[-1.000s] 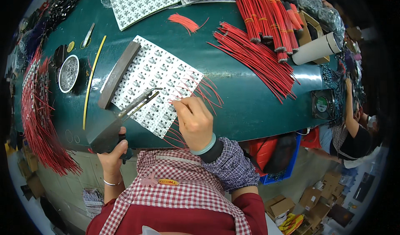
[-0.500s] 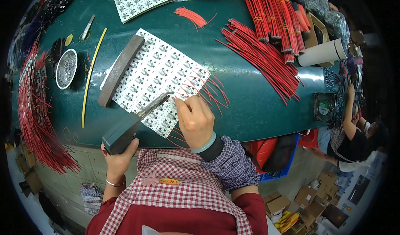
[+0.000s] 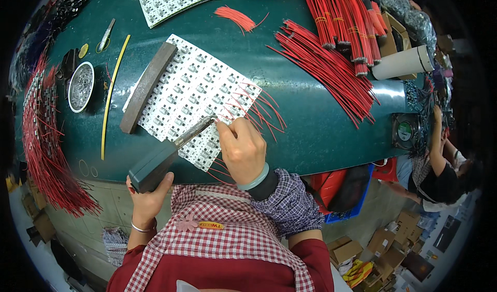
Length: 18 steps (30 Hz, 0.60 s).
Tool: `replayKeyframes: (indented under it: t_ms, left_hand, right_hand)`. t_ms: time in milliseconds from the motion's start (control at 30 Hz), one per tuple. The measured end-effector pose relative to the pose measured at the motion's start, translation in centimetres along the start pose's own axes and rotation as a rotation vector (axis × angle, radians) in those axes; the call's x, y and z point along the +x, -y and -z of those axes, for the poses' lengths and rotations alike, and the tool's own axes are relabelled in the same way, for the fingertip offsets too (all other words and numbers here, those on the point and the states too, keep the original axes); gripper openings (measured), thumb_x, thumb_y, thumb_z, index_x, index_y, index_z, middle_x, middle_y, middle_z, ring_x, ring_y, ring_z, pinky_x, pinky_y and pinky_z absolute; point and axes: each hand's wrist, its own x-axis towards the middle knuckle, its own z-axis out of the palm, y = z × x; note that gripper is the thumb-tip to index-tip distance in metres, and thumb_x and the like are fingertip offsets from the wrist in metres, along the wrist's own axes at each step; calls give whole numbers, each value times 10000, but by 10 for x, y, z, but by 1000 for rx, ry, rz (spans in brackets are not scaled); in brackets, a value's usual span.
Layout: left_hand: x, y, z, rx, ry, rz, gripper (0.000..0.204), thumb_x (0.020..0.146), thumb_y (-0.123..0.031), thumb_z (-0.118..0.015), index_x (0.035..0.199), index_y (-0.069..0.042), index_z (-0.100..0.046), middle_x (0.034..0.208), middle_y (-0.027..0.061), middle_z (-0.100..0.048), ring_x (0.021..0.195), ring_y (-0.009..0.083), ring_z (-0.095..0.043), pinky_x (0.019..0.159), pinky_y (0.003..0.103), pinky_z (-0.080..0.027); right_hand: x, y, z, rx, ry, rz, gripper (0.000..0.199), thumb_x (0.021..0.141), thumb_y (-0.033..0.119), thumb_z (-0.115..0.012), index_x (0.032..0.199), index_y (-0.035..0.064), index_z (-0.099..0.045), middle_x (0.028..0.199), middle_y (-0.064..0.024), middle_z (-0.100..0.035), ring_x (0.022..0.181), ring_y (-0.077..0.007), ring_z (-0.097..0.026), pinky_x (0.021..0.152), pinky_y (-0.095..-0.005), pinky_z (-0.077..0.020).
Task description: The person places a circuit board on a table, positions a metal weight over it, and solders red wires onto the board using a soldering gun.
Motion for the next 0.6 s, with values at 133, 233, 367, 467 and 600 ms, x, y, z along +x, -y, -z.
replayKeyframes:
  t_ms: [133, 233, 367, 467, 600]
  left_hand:
    - [1, -3, 1, 93, 34, -60, 129, 728, 25, -723, 841, 33, -659, 752, 64, -629, 603, 103, -570, 546, 239, -441]
    - [-1, -2, 1, 123, 12, -100, 148, 721, 28, -721, 858, 32, -667, 760, 72, -635, 596, 119, -581, 544, 244, -448]
    - [-9, 7, 2, 43, -59, -65, 171, 719, 20, -726, 883, 27, -679, 752, 69, -632, 587, 128, -581, 537, 249, -452]
    - [-8, 6, 2, 95, -58, -133, 174, 719, 15, -733, 885, 22, -681, 754, 68, -635, 588, 128, -581, 538, 246, -450]
    - [-9, 8, 3, 81, -55, -128, 172, 721, 8, -741, 882, 16, -683, 752, 63, -631, 587, 128, -574, 535, 245, -446]
  right_hand:
    - [1, 0, 0, 2, -6, 2, 161, 739, -27, -709, 894, 7, -679, 705, -70, -448, 603, -218, -525, 510, -347, -434]
    - [0, -1, -1, 0, -7, 6, 161, 735, -28, -709, 889, 6, -678, 702, -70, -448, 601, -216, -525, 505, -346, -432]
    - [0, -2, -1, -18, -11, 22, 177, 720, -36, -705, 889, 10, -676, 701, -67, -450, 598, -211, -527, 499, -342, -432]
    - [0, 0, -1, -18, -14, -7, 236, 685, -77, -721, 902, 12, -699, 690, -70, -465, 599, -214, -542, 513, -346, -445]
    - [0, 1, -1, -23, -9, -7, 234, 684, -80, -719, 899, 8, -694, 695, -72, -471, 613, -220, -546, 521, -348, -447]
